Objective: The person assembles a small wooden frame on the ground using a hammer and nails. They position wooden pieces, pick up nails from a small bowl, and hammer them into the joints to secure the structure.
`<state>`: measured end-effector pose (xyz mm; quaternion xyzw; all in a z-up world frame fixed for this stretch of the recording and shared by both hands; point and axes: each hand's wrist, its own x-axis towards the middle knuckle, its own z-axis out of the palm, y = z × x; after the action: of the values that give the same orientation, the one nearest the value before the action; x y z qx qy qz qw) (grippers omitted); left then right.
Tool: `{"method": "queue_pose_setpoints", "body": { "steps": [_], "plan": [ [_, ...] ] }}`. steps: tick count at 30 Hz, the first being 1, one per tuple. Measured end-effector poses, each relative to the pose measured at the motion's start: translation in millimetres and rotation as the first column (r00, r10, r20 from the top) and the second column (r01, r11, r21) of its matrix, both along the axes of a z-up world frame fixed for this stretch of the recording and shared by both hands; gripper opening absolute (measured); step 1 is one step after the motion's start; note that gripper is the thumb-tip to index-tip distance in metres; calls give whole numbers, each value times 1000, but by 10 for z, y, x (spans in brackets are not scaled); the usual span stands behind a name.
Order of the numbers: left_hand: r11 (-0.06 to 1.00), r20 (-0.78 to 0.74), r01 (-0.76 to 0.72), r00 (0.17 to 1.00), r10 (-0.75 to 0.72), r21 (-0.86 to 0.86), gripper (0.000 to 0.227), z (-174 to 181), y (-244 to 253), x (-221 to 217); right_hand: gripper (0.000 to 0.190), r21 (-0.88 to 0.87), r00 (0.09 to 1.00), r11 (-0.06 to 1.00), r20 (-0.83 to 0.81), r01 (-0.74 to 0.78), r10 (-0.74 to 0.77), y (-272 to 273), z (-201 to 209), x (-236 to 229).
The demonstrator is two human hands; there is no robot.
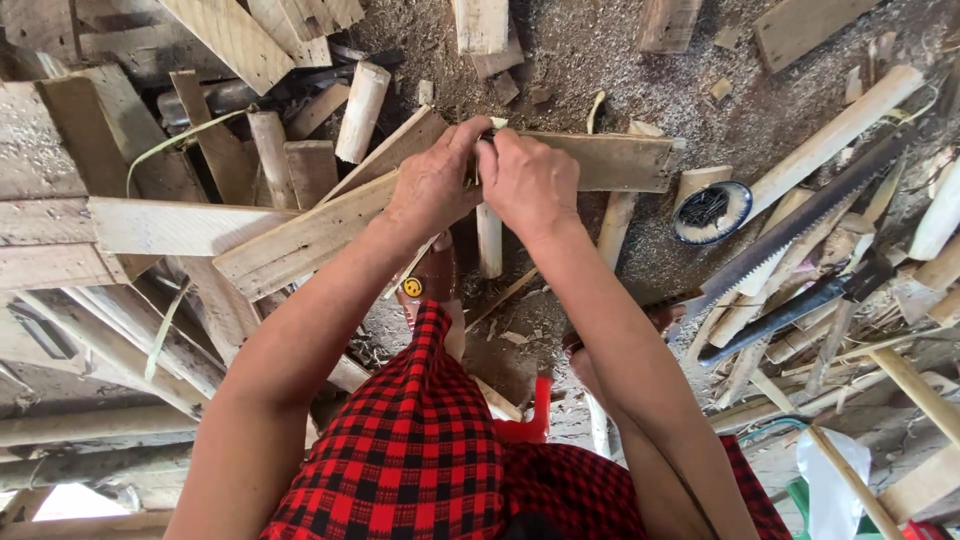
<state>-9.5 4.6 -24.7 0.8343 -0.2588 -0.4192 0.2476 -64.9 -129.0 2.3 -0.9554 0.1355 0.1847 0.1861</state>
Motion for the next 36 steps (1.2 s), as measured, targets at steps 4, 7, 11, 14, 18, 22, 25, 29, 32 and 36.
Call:
{"method": "queue_pose_setpoints", "body": {
  "steps": [4, 7, 11, 14, 18, 22, 25, 29, 32, 36],
  "plan": [
    [1000, 71, 15, 997, -17, 26, 75, 51, -23, 4, 35, 66, 991, 995, -112, 78, -70, -8, -64, 38],
    [999, 77, 6, 997, -9, 39, 72, 51, -6, -13, 37, 94, 969, 989, -229, 115, -91, -21, 17, 111],
    [1000, 63, 7, 998, -9, 23, 72, 70, -12, 10, 32, 78, 965, 993, -254, 90, -68, -48, -137, 93],
    [998, 27, 19, 999, -20, 56, 70, 169, -68, 26, 25, 107, 951, 989, -301, 104, -68, -43, -102, 111],
    [995, 6, 44, 999, -44, 92, 75, 155, -33, 45, 24, 263, 940, 951, -333, 163, -69, -93, 51, 115],
    [996, 12, 39, 999, -40, 78, 76, 84, 8, 21, 32, 328, 950, 934, -309, 143, -37, -192, 230, 145],
    [999, -1, 20, 1000, -20, 51, 77, 71, 23, 34, 30, 493, 933, 807, -307, 325, -188, -440, 467, 116],
    [999, -11, 5, 1000, -5, 41, 76, 99, 16, 14, 21, 476, 937, 808, -219, 347, -273, -632, 563, -213],
    [999, 25, 24, 999, -24, 35, 76, 118, 9, 29, 15, 388, 982, 920, 143, 61, -126, -473, -32, -553],
    [997, 8, 26, 1000, -26, 69, 77, 38, 5, -9, 17, 274, 966, 961, 244, 21, -91, -226, -230, -450]
  ]
}}
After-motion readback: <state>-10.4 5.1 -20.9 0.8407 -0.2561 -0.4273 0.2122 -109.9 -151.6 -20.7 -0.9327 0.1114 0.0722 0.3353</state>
